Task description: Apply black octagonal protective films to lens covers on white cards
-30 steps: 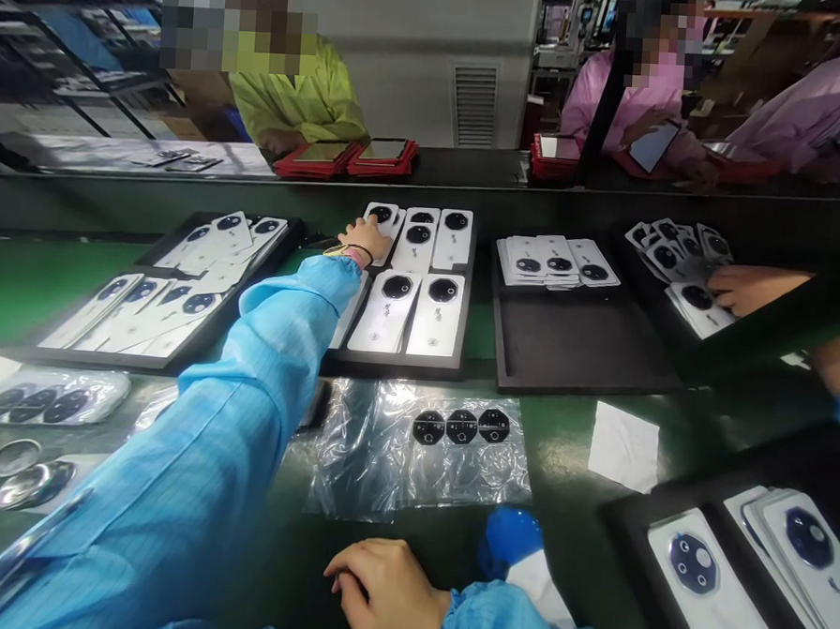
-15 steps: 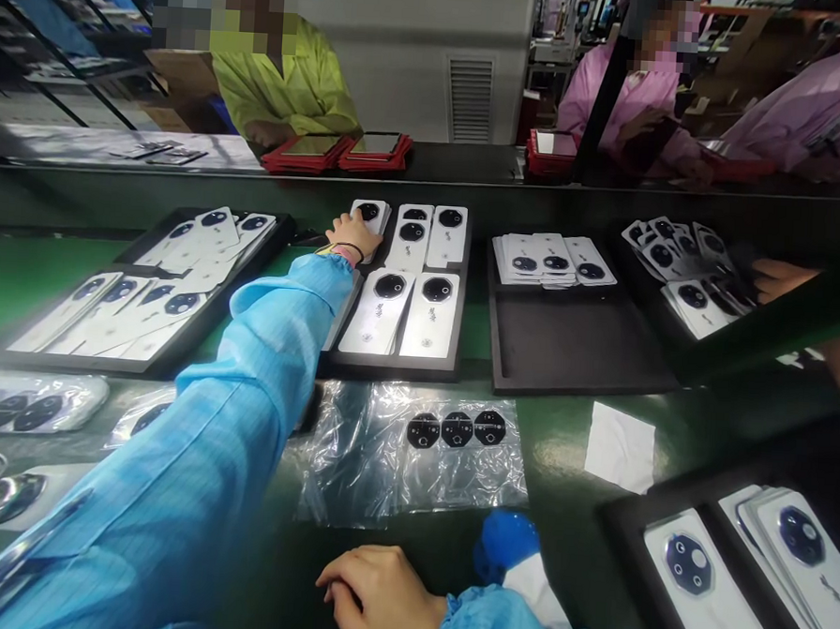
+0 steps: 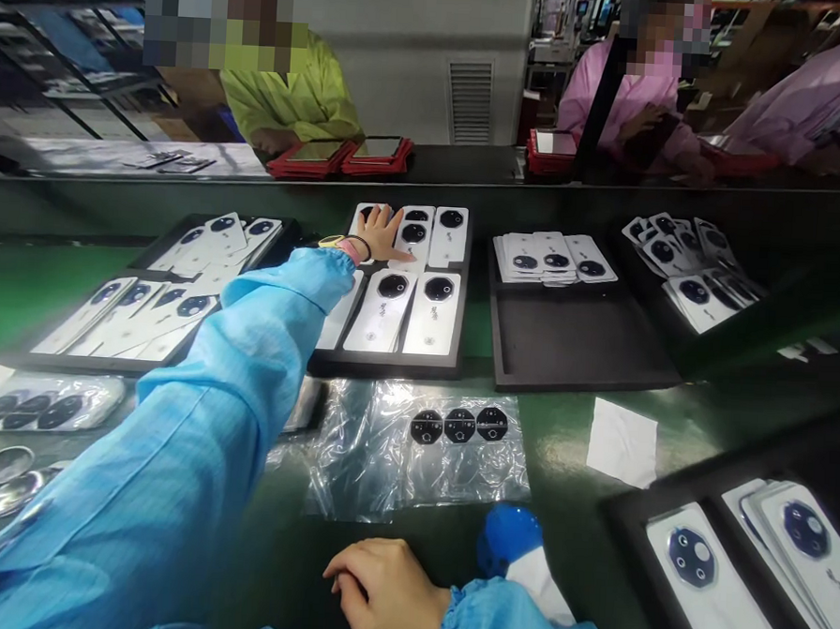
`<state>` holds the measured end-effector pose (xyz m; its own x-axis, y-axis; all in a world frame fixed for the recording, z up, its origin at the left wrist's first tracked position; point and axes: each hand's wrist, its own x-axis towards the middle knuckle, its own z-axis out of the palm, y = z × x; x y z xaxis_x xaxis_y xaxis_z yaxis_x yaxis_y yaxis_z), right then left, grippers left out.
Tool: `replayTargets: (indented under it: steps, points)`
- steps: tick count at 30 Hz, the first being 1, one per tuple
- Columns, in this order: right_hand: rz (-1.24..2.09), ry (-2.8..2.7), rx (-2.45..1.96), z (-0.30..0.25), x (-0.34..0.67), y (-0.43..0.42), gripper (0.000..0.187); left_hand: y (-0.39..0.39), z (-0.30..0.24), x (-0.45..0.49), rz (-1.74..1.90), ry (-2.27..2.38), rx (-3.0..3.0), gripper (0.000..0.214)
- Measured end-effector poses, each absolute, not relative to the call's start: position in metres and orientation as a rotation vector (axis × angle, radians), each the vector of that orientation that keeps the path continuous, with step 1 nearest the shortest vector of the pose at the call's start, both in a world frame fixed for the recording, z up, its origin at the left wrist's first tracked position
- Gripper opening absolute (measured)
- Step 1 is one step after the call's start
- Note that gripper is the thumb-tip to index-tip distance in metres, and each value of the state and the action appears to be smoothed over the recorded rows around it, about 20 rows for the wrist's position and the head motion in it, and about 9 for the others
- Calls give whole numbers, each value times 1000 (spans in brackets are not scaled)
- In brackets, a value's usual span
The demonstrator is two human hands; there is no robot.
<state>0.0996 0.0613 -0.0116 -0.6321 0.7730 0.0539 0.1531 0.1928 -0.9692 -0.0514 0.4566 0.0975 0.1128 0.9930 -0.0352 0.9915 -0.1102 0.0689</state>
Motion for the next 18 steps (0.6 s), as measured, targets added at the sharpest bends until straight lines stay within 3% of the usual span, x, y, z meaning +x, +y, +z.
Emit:
replayTargets:
  steps: [8, 18]
  points:
    - [1463, -1986, -885, -15, 99, 61, 25, 454, 99, -41, 195, 2192, 2226, 88]
    - [1435, -2042, -885, -12, 98, 64, 25, 406, 119, 9, 266, 1888, 2535, 42]
